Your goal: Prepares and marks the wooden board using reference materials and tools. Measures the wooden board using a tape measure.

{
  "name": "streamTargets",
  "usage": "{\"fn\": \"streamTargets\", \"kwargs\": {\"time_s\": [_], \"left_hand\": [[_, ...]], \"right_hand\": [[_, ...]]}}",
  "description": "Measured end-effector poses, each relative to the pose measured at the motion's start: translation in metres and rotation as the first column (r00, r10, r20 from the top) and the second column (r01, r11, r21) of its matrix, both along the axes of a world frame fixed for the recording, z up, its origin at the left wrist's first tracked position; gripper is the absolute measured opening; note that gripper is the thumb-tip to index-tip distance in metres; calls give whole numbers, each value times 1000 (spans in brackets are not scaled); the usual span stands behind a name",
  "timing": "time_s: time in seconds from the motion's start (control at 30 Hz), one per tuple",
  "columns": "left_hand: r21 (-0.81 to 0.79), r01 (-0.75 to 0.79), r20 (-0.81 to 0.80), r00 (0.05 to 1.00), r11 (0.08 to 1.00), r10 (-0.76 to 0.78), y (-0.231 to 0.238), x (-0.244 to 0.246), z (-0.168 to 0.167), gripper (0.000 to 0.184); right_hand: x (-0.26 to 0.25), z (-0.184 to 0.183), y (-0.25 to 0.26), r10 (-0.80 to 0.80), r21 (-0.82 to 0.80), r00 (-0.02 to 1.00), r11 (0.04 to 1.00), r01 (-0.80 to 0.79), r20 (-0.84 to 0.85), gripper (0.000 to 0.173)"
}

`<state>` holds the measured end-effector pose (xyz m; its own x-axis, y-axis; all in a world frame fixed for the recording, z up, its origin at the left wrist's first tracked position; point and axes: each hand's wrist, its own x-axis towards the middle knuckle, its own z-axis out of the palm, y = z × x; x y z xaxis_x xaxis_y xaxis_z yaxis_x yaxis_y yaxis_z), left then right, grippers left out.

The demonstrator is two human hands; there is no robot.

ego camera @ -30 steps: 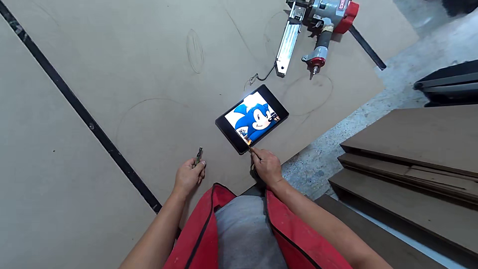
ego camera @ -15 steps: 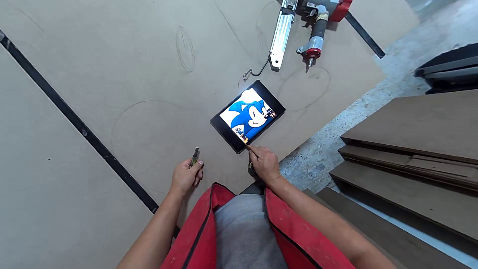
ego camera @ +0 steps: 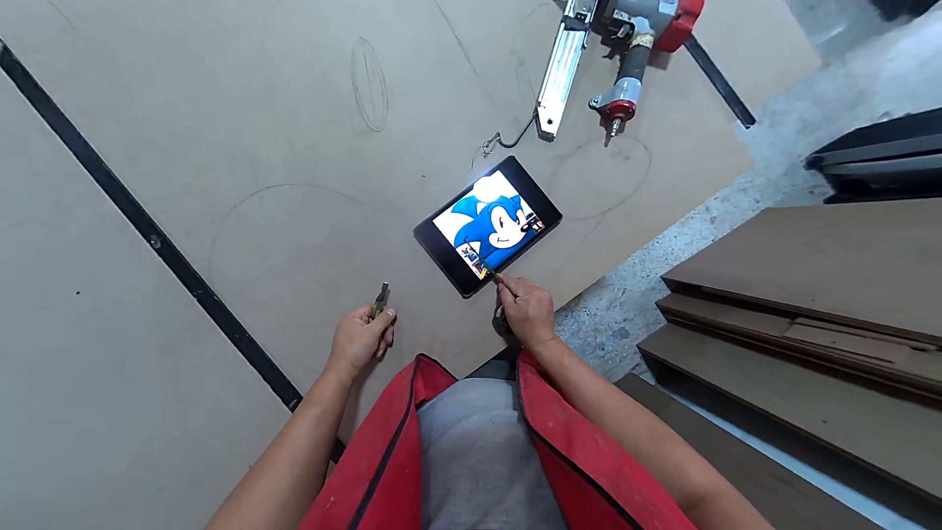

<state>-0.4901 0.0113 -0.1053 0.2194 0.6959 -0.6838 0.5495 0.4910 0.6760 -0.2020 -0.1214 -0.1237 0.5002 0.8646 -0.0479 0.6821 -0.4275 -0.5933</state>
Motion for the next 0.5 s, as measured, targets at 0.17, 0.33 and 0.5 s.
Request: {"fn": "streamTargets", "kwargs": {"time_s": [0.17,0.33,0.5], "left_hand": [[0,-6,13,1000,1000,6,0,0,1,22],[-7,-13,19,1000,1000,14,0,0,1,22],[5,-8,30,1000,1000,8,-1,0,1,22]], "right_hand": [[-1,-3,0,-3,14,1000,1000,3,15,27],[-1,-3,0,-1,12,1000,1000,1,24,27],[-1,-3,0,-5,24,1000,1000,5,24,27]]}}
